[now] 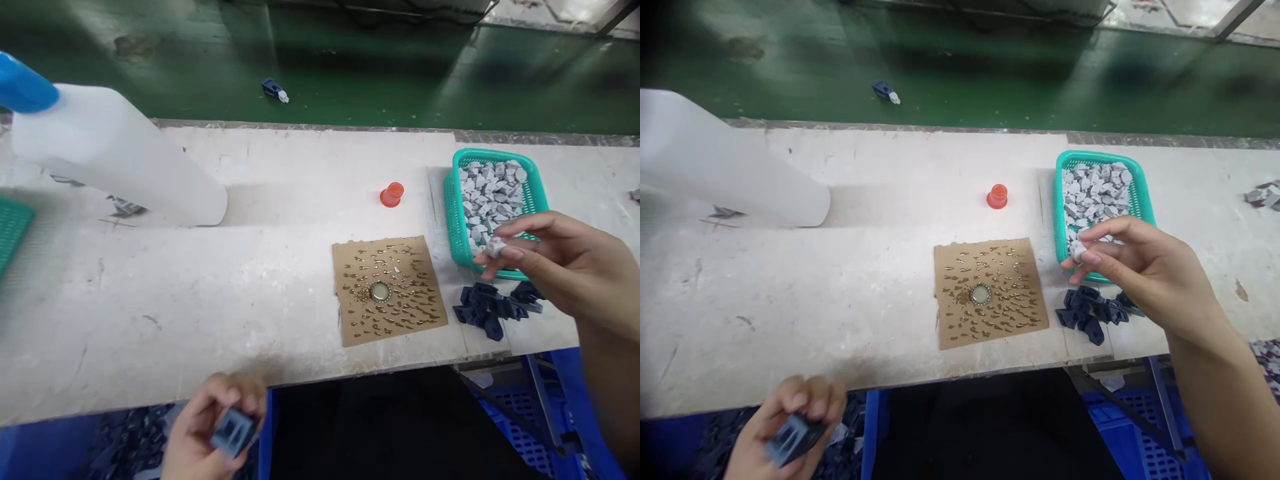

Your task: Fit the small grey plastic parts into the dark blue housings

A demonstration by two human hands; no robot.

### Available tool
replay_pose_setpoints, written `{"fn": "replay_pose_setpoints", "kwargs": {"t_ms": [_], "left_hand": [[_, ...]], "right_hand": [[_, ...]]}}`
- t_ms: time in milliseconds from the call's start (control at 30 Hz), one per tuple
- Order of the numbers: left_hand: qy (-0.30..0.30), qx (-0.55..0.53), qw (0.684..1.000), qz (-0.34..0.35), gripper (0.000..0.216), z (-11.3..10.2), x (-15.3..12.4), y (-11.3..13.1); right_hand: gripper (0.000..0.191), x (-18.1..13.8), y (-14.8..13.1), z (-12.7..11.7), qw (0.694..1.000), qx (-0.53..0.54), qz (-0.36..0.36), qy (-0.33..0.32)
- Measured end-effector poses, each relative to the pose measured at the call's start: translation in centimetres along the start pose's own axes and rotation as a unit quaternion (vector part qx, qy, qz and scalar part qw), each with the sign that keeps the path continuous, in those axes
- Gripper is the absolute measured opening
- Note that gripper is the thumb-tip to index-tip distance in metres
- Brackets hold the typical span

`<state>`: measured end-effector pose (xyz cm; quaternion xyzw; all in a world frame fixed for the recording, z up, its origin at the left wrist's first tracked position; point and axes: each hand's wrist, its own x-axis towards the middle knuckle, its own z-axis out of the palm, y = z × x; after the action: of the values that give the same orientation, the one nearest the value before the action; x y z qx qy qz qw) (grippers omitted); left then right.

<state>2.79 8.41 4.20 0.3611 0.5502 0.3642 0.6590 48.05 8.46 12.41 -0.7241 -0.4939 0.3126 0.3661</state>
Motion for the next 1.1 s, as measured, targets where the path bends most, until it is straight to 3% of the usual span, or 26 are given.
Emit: {"fn": "replay_pose_setpoints", "kwargs": {"t_ms": [133, 267, 400, 600, 733, 1000, 1100], "left_hand": [[-0.116, -0.123, 0.983, 0.069, 0.030, 6.5, 2.2, 1.3], [-0.219, -0.162, 0.955, 0.119, 0.030, 10.7, 3.6, 1.3], [-0.210, -0.145, 0.958, 0.126, 0.034, 12.9, 3.9, 1.3], [-0.162, -0.172, 0.963, 0.133, 0.036, 13.7, 3.6, 0.7], [-0.163, -0.200, 0.957, 0.129, 0.036, 13.2, 3.7, 0.4], [-0.147, -0.186, 0.962, 0.133, 0.033, 12.4, 4.1, 0.5], [-0.142, -0.184, 0.962, 0.144, 0.034, 12.5, 4.1, 0.5]], "right_hand": [[0.011, -0.7, -1.5, 2.1, 0.990, 0.135, 0.015, -0.034], [0.008, -0.4, -1.5, 3.4, 0.976, 0.196, 0.036, -0.092], [0.019, -0.8, -1.2, 4.4, 0.975, 0.181, 0.044, -0.125], [0.022, -2.2, -2.2, 5.9, 0.994, 0.076, 0.066, -0.051], [0.009, -1.6, -2.3, 6.6, 0.982, 0.143, 0.053, -0.114], [0.011, -0.3, -2.5, 7.9, 0.952, 0.231, 0.066, -0.192], [0.012, -0.1, -2.4, 7.9, 0.954, 0.218, 0.060, -0.195]]}}
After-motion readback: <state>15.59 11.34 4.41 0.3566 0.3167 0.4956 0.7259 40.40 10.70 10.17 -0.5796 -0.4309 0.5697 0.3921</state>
